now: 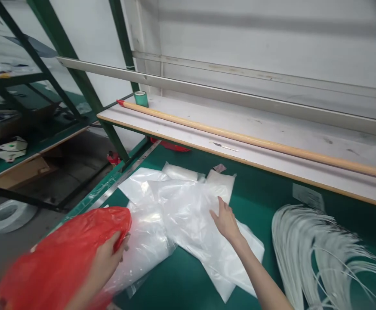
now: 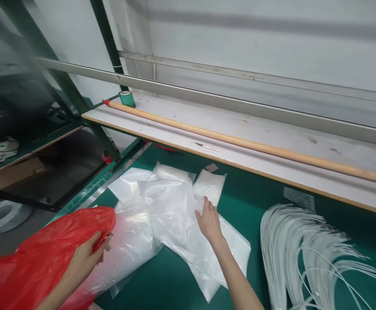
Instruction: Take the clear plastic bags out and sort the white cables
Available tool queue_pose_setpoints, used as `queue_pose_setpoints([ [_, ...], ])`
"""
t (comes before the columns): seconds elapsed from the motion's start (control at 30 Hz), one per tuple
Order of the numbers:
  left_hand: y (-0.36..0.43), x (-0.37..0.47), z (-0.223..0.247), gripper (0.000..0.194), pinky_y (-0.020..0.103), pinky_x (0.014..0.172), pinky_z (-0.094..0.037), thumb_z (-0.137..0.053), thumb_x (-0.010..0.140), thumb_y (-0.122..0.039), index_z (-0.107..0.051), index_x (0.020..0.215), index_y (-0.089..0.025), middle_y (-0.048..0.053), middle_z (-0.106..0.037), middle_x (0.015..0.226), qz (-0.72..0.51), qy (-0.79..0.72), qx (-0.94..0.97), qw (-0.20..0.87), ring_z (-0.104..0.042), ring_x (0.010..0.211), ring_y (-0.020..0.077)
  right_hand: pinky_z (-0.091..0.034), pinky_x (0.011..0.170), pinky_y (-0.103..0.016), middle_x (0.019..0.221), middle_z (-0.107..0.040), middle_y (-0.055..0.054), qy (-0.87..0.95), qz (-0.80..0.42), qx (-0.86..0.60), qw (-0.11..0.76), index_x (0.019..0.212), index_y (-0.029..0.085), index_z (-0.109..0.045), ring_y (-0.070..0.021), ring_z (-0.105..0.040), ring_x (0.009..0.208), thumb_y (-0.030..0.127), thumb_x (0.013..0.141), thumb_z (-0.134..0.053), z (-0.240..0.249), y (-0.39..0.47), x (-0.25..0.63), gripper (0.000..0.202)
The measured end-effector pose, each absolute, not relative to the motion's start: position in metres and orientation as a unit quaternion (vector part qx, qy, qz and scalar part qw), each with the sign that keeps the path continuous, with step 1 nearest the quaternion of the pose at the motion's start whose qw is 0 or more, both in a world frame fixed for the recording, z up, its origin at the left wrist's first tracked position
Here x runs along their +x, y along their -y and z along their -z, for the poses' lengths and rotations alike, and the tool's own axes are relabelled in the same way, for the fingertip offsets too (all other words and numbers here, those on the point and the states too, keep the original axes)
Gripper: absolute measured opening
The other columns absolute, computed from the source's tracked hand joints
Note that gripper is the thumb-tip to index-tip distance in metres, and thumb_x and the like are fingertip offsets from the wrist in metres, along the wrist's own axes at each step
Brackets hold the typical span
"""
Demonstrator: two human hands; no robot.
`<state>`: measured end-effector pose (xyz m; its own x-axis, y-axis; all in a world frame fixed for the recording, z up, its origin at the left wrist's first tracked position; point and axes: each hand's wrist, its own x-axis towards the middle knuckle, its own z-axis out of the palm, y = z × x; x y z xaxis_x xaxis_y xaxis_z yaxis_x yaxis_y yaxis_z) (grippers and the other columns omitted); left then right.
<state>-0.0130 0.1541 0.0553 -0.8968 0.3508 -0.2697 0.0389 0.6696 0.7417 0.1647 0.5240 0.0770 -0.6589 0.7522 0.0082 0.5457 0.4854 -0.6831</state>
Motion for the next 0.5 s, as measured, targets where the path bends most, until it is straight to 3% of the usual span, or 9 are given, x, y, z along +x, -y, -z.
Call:
queue_pose_setpoints([
  [0.1, -0.146, -0.012, -0.075, 0.028, 0.031, 0.06, -0.056, -0.058, 0.098, -0.043, -0.067, 0.096, -0.016, -0.002, -0.068, 0.076, -0.376, -0.903, 0.113, 0.173, -0.063, 0.058, 0.0136, -0.042, 0.107, -0.058, 0.152, -0.044, -0.012, 0.833, -0.374, -0.373, 0.168, 0.142, 0.021, -0.048, -0.0327, -0.049, 0.133, 0.032, 0.097, -0.062, -0.083, -0.462, 0.129, 0.048],
  [0.13, -0.141, -0.013, -0.08, 0.03, 0.031, 0.06, -0.055, -0.056, 0.098, -0.044, -0.067, 0.097, -0.016, -0.002, -0.067, 0.075, -0.369, -0.908, 0.11, 0.164, -0.063, 0.057, 0.0137, -0.044, 0.106, -0.056, 0.148, -0.049, -0.011, 0.829, -0.403, -0.356, 0.153, 0.138, 0.021, -0.052, -0.0306, -0.052, 0.13, 0.034, 0.098, -0.06, -0.081, -0.435, 0.126, 0.043],
  [0.23, -0.125, -0.014, -0.088, 0.029, 0.035, 0.069, -0.057, -0.055, 0.099, -0.043, -0.067, 0.097, -0.016, -0.001, -0.069, 0.079, -0.332, -0.929, 0.096, 0.13, -0.067, 0.067, 0.0173, -0.057, 0.087, -0.038, 0.103, -0.072, -0.004, 0.801, -0.51, -0.312, 0.029, 0.097, 0.021, -0.07, -0.0173, -0.068, 0.089, 0.041, 0.098, -0.06, -0.053, -0.362, 0.135, 0.023],
  [0.3, -0.113, -0.013, -0.086, 0.02, 0.042, 0.085, -0.055, -0.06, 0.096, -0.036, -0.068, 0.098, -0.018, 0.004, -0.071, 0.099, -0.284, -0.95, 0.088, 0.099, -0.069, 0.092, 0.0229, -0.058, 0.074, -0.036, 0.082, -0.07, 0.0, 0.745, -0.554, -0.368, -0.048, 0.09, 0.014, -0.068, -0.0149, -0.068, 0.072, 0.039, 0.095, -0.065, -0.019, -0.334, 0.144, 0.025],
  [0.4, -0.089, -0.001, -0.074, 0.023, 0.054, 0.101, -0.045, -0.065, 0.092, -0.033, -0.065, 0.11, -0.019, 0.01, -0.06, 0.129, -0.181, -0.981, 0.053, 0.053, -0.054, 0.121, 0.0313, -0.06, 0.078, -0.039, 0.104, -0.071, -0.006, 0.625, -0.623, -0.467, -0.054, 0.114, 0.015, -0.065, -0.0193, -0.07, 0.089, 0.041, 0.1, -0.057, 0.032, -0.324, 0.149, 0.031],
  [0.5, -0.062, 0.02, -0.057, 0.039, 0.055, 0.098, -0.047, -0.063, 0.093, -0.039, -0.057, 0.125, -0.017, 0.013, -0.057, 0.131, -0.102, -0.993, -0.015, 0.052, -0.056, 0.119, 0.033, -0.059, 0.085, -0.043, 0.128, -0.064, -0.011, 0.515, -0.7, -0.493, -0.037, 0.133, 0.017, -0.055, -0.023, -0.068, 0.103, 0.044, 0.1, -0.055, 0.061, -0.324, 0.138, 0.042],
])
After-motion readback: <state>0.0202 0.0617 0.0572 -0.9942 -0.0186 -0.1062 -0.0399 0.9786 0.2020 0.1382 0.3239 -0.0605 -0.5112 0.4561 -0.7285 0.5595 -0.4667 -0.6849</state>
